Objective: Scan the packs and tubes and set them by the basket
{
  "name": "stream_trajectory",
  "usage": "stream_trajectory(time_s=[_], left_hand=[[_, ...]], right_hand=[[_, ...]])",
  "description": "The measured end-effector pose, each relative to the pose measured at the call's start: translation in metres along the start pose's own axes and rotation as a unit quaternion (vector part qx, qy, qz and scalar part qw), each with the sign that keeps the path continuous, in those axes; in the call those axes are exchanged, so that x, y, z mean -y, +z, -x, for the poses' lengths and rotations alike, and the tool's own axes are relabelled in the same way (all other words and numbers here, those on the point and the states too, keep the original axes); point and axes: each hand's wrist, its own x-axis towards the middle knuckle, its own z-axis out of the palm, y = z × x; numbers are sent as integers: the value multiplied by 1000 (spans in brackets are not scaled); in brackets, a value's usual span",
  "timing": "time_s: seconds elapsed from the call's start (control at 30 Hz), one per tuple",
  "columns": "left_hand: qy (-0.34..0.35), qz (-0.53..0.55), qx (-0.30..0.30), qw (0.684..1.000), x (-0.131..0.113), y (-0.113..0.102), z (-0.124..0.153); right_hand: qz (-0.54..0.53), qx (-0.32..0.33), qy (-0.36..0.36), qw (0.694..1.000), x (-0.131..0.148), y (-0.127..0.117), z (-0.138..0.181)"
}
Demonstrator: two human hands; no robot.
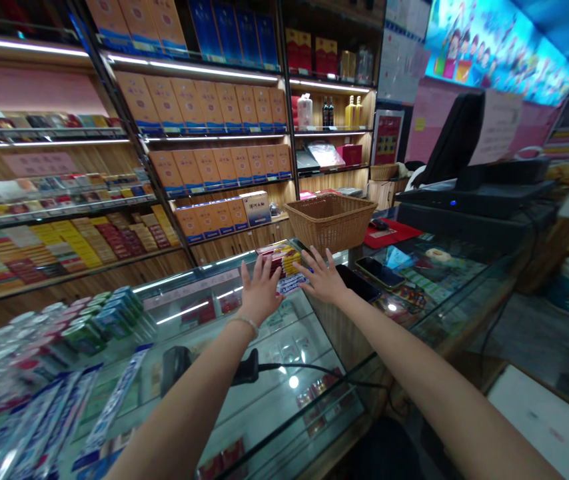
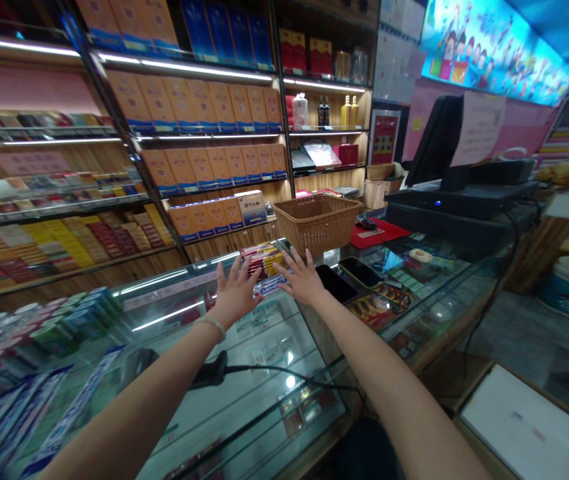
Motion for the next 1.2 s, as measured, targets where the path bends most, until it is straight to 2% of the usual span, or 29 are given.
stream_trajectory(time_s=[0.3, 0.67, 1.2], left_hand=[[-4, -8, 11, 1000, 0, -8, 0], [-16, -12, -2, 1000, 12, -11, 9], [-29, -7, -24, 999, 28, -30, 22]], right_hand=[[3, 11, -11, 1000, -1, -7, -4], [8, -21, 1, 1000, 3, -11, -11], [-2, -16, -2, 1000, 25, -27, -18]])
